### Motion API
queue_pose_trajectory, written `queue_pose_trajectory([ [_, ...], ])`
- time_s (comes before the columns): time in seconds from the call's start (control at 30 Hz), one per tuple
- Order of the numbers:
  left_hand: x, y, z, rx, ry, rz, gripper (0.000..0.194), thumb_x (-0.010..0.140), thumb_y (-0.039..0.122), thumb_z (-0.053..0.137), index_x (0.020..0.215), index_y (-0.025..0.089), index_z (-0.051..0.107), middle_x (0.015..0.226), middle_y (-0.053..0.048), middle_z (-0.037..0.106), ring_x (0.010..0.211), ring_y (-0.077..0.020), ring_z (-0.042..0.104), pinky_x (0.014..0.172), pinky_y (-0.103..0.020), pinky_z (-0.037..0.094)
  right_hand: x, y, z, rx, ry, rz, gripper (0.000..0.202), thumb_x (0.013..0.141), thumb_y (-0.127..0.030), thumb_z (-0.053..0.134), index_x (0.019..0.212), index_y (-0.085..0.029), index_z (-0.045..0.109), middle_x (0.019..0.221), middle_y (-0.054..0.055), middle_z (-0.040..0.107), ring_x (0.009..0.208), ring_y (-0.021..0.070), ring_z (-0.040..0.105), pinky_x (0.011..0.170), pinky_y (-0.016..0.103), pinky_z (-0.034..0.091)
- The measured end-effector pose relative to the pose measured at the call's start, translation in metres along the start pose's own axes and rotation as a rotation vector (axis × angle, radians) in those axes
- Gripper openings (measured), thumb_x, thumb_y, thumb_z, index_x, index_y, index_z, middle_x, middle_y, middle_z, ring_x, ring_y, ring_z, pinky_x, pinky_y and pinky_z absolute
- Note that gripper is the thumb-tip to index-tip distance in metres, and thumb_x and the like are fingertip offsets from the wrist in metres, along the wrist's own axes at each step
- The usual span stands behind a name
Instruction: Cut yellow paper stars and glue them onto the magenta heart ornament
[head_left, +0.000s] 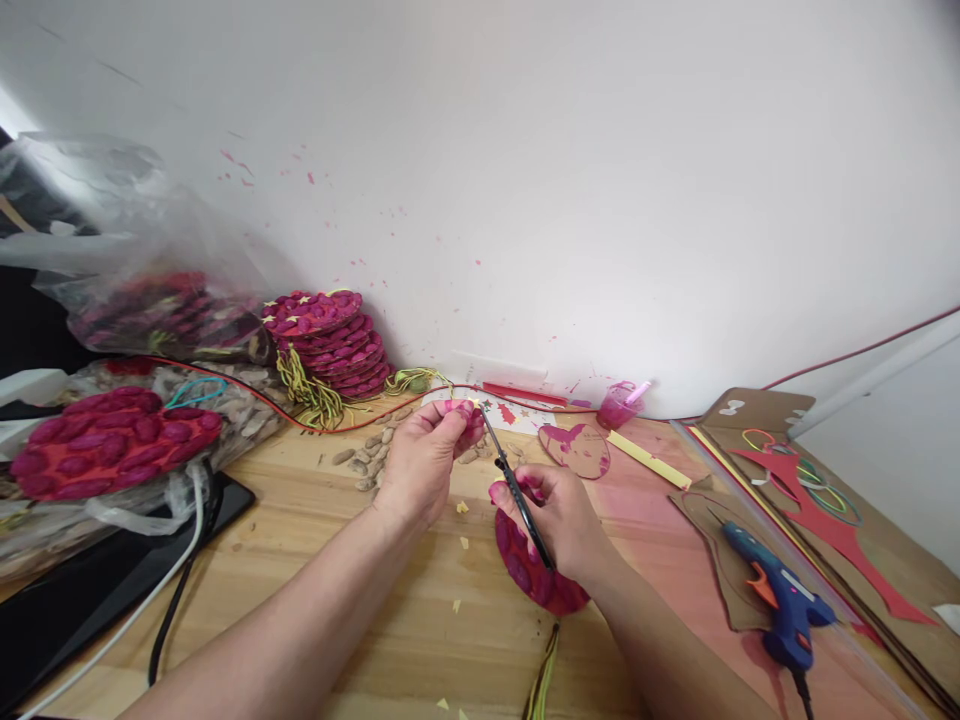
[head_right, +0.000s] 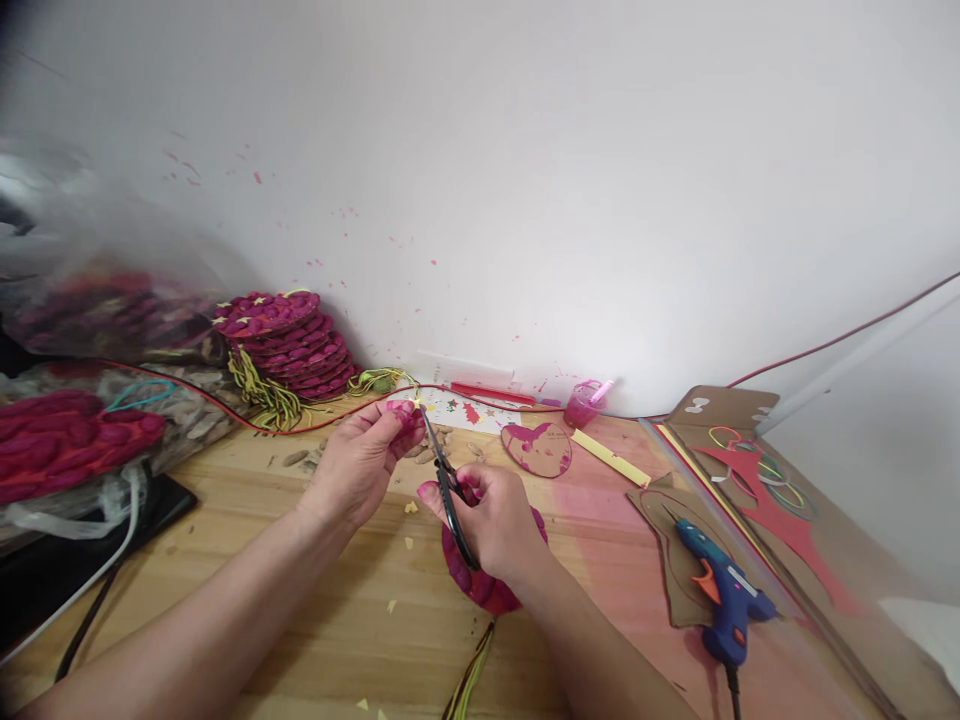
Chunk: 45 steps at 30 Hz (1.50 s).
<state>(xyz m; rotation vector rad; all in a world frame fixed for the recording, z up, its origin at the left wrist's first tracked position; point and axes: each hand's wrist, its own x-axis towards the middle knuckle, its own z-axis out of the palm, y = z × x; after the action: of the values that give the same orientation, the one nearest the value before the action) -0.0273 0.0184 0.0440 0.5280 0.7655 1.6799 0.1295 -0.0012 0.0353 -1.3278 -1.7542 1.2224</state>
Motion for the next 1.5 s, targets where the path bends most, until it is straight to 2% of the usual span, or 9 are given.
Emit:
queue_pose_trajectory([
  [0.23, 0.000, 0.000, 0.000, -0.005, -0.002, 0.007, 0.032, 0.058, 0.029, 0.088, 0.076, 0.012, 0.068, 0.071, 0.000, 0.067, 0.065, -0.0078, 0.060, 0.069, -0.022, 0.052, 0.002, 0.001, 0.001, -0.008, 0.017, 0.003, 0.046, 0.075, -0.054, 0.072, 0.056, -0.021, 0.046, 0.046, -0.005, 0.043, 0.038, 0.0087, 0.038, 0.036, 0.024, 0.027],
  [0.53, 0.001, 0.001, 0.000, 0.009, -0.006, 0.015, 0.032, 0.057, 0.030, 0.089, 0.073, 0.012, 0.067, 0.069, 0.000, 0.067, 0.063, -0.0079, 0.060, 0.069, -0.022, 0.052, 0.003, 0.012, -0.002, -0.011, -0.006, -0.032, 0.046, 0.078, -0.054, 0.069, 0.058, -0.020, 0.045, 0.050, -0.005, 0.043, 0.043, 0.0083, 0.036, 0.041, 0.023, 0.027],
  [0.67, 0.001, 0.001, 0.001, 0.008, -0.001, 0.019, 0.032, 0.057, 0.030, 0.089, 0.073, 0.012, 0.068, 0.069, 0.000, 0.067, 0.063, -0.0079, 0.060, 0.068, -0.022, 0.052, 0.003, 0.010, -0.003, -0.060, 0.036, -0.064, 0.044, 0.077, -0.053, 0.069, 0.060, -0.019, 0.049, 0.054, -0.004, 0.045, 0.049, 0.0097, 0.039, 0.044, 0.023, 0.031],
  [0.9, 0.000, 0.006, 0.001, -0.002, -0.012, 0.007, 0.033, 0.055, 0.030, 0.090, 0.072, 0.012, 0.067, 0.071, -0.001, 0.069, 0.067, -0.0090, 0.063, 0.071, -0.023, 0.054, 0.002, 0.004, -0.001, -0.094, 0.075, -0.078, 0.045, 0.077, -0.054, 0.070, 0.057, -0.020, 0.048, 0.051, -0.004, 0.043, 0.046, 0.0100, 0.040, 0.042, 0.023, 0.030],
  [1.13, 0.007, 0.011, -0.005, 0.045, -0.027, -0.044, 0.031, 0.056, 0.029, 0.090, 0.070, 0.012, 0.068, 0.072, -0.004, 0.070, 0.067, -0.0108, 0.065, 0.069, -0.023, 0.056, 0.003, 0.004, -0.012, -0.060, -0.027, -0.036, 0.046, 0.078, -0.054, 0.069, 0.058, -0.021, 0.044, 0.049, -0.007, 0.037, 0.038, 0.0072, 0.035, 0.036, 0.023, 0.027],
  [1.23, 0.009, 0.013, -0.008, 0.066, -0.066, -0.081, 0.030, 0.057, 0.027, 0.089, 0.071, 0.011, 0.069, 0.071, -0.004, 0.070, 0.066, -0.0112, 0.066, 0.068, -0.023, 0.056, 0.002, 0.004, -0.020, -0.075, -0.063, -0.037, 0.046, 0.080, -0.051, 0.068, 0.058, -0.021, 0.041, 0.049, -0.007, 0.037, 0.039, 0.0069, 0.035, 0.037, 0.022, 0.026],
  [1.4, 0.011, 0.017, -0.012, 0.146, -0.119, -0.165, 0.026, 0.061, 0.024, 0.087, 0.073, 0.010, 0.069, 0.072, -0.007, 0.071, 0.064, -0.0125, 0.068, 0.066, -0.023, 0.057, 0.003, 0.001, -0.031, -0.134, -0.103, -0.059, 0.042, 0.081, -0.046, 0.068, 0.057, -0.020, 0.045, 0.049, -0.006, 0.038, 0.043, 0.0084, 0.037, 0.041, 0.023, 0.025],
  [1.5, 0.014, 0.019, -0.015, 0.199, -0.171, -0.200, 0.023, 0.064, 0.022, 0.086, 0.075, 0.009, 0.070, 0.072, -0.009, 0.072, 0.063, -0.0126, 0.068, 0.064, -0.022, 0.057, 0.005, -0.001, -0.039, -0.174, -0.131, -0.086, 0.043, 0.080, -0.048, 0.067, 0.056, -0.019, 0.045, 0.051, -0.005, 0.040, 0.048, 0.0094, 0.038, 0.046, 0.024, 0.028],
])
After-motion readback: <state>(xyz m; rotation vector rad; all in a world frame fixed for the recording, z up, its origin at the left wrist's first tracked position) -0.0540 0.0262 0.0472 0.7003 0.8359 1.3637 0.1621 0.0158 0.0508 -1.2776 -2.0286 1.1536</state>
